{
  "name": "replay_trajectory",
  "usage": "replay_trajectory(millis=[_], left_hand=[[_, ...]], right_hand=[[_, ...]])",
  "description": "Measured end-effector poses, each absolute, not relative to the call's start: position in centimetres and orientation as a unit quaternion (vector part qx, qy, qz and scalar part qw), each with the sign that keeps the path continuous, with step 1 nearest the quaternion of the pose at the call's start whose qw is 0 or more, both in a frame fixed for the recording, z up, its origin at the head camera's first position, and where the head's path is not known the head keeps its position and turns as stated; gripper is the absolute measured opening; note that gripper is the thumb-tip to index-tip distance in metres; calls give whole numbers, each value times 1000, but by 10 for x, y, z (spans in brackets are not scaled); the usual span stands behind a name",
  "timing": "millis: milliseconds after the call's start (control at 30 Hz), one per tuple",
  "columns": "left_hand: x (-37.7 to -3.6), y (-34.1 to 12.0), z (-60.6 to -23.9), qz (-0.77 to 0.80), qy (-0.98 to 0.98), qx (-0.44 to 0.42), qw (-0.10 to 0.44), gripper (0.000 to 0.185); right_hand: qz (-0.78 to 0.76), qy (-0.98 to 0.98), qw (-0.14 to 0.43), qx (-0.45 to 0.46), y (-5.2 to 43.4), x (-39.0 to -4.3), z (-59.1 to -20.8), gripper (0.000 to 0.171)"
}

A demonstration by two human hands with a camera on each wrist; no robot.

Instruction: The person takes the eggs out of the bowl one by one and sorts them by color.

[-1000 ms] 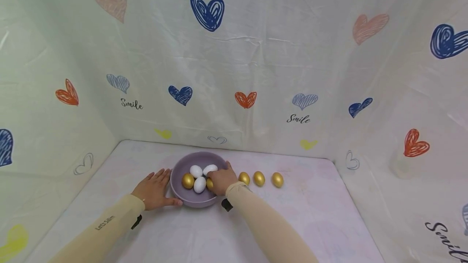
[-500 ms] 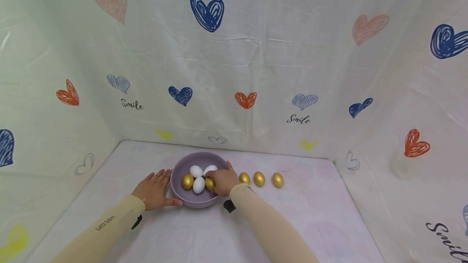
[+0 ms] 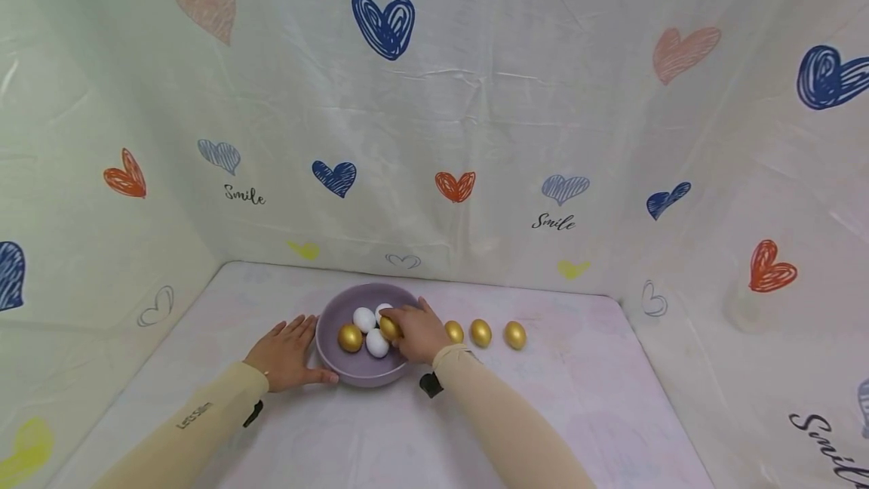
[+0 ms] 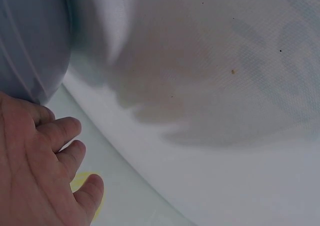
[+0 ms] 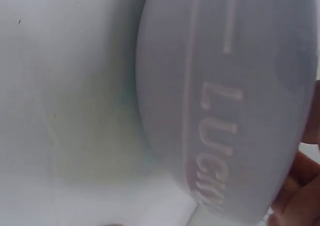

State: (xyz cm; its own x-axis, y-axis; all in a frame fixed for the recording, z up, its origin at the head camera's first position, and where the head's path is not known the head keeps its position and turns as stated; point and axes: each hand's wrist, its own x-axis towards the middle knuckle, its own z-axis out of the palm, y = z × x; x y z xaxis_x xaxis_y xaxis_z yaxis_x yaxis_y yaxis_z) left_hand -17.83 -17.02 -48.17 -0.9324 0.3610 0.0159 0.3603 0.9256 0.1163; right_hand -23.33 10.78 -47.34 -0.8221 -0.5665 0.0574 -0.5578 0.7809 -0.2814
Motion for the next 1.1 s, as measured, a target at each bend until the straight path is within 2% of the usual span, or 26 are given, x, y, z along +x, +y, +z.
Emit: replay_trajectory(millis=[233,767,1100], left_hand=[[-177,-171,-481,58,982,181,7,126],[-177,-171,-483,56,981,185,4,126],[-178,-171,-483,52,981,189,-1,127]], right_hand=[[-186,934,4,-305,107,-230,-465,60],[-396,868,59,-295,110,-229,-467,63],[-456,843,82,-275,130,-216,-448,62]])
